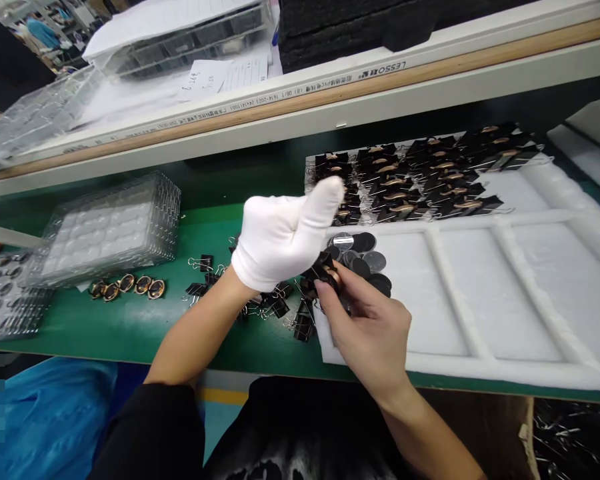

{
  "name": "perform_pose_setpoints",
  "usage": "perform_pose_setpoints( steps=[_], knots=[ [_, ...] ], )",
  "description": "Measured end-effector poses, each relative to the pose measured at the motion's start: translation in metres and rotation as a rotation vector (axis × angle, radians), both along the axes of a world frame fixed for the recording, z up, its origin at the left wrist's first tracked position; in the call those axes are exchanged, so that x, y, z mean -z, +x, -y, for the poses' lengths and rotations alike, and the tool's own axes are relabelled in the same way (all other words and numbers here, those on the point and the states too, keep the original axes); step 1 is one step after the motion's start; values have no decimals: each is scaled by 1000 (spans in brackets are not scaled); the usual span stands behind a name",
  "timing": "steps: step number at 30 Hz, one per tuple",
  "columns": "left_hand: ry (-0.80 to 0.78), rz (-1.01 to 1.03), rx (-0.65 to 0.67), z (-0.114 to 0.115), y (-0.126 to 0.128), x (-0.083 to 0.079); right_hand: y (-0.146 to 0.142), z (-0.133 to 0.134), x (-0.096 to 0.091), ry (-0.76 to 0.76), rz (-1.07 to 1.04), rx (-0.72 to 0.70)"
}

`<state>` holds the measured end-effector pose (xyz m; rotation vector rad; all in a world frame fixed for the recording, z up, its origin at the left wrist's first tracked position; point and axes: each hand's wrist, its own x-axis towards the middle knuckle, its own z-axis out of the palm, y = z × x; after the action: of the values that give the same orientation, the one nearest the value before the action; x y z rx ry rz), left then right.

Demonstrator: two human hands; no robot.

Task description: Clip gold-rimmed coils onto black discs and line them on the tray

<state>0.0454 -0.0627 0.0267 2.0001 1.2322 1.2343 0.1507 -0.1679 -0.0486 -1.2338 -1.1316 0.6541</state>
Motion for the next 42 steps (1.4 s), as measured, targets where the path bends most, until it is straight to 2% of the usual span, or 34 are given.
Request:
perform_pose_setpoints(
  steps=[4, 10, 15, 17, 23, 27, 35, 39, 42],
  knots=[
    [40, -135, 45, -6, 0, 3, 1, -1, -2, -37, 32, 0],
    [-26, -156, 84, -11, 9, -5, 9, -8, -11, -164, -50, -60],
    [-13, -254, 118, -16, 21, -9, 14, -21, -17, -272, -168, -217],
    [-5, -270, 112, -18, 23, -8, 14, -24, -17, -290, -196, -238],
    [-41, -180, 70, -16, 23, 0, 12, -27, -16, -298, -277, -218],
    [-77, -103, 61, -17, 21, 6, 13, -31, -19, -299, -309, -254],
    [-60, -131, 31, -18, 24, 7, 17, -32, -18, -344, -279, -288],
    [-6, -153, 38, -18, 19, 6, 29, -31, -15, -315, -216, -405],
    [46, -83, 49, -14, 9, 8, 43, -31, -12, -295, -209, -542]
  ],
)
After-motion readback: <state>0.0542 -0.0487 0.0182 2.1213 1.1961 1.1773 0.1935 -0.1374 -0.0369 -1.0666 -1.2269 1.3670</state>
